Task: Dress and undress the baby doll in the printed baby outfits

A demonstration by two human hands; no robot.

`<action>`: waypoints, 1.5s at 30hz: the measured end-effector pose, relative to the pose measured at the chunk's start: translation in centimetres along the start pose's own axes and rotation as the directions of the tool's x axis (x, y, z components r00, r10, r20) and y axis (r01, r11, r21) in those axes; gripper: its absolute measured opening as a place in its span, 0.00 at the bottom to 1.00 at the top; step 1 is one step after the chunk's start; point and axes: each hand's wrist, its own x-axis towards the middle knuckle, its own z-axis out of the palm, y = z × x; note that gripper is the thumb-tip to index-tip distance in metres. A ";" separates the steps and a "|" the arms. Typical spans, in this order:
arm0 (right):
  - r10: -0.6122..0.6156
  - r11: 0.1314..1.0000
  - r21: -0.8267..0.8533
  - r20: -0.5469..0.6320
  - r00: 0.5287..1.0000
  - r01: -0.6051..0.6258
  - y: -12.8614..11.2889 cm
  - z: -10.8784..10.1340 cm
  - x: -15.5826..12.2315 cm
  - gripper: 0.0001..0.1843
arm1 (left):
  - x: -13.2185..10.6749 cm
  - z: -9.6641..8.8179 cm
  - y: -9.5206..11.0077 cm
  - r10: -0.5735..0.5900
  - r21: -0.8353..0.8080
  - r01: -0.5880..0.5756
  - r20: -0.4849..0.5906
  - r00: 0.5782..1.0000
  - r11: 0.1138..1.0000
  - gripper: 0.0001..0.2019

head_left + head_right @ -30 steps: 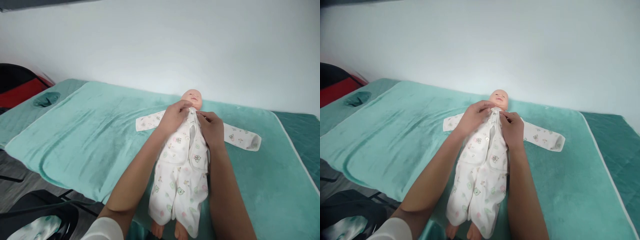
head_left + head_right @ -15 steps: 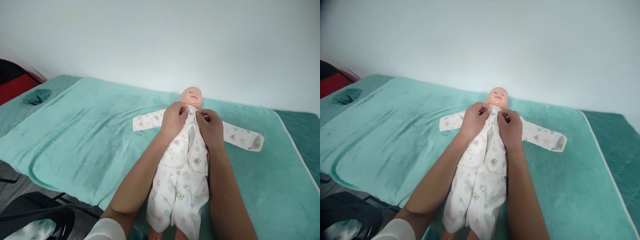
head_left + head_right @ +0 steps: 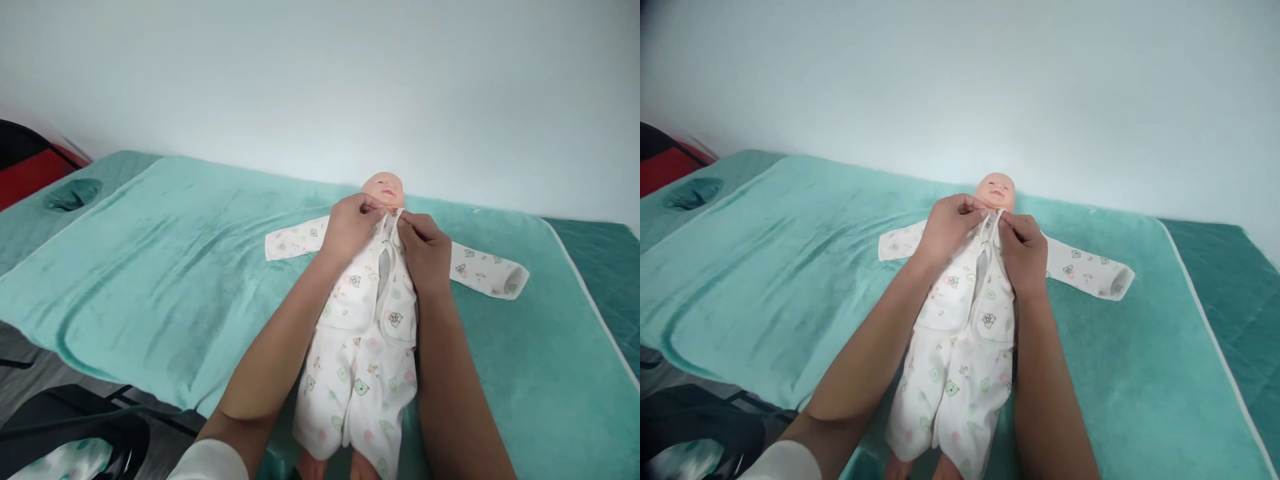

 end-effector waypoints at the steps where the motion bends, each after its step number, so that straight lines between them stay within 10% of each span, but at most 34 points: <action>1: -0.006 1.000 0.008 -0.006 1.000 0.006 0.0 0.0 0.0 0.10 | 0.2 0.3 0.1 -0.001 0.001 0.001 0.013 1.000 1.000 0.03; 33: 0.188 0.974 -0.155 0.132 0.973 -0.167 -1.0 0.2 0.5 0.13 | -1.5 -0.1 -1.0 -0.040 -0.040 0.042 0.039 0.998 0.998 0.10; 45: -0.101 0.976 -0.185 0.082 0.992 0.114 -0.3 0.2 -0.1 0.12 | -2.7 0.0 -2.0 0.136 0.264 -0.132 0.003 0.991 0.955 0.13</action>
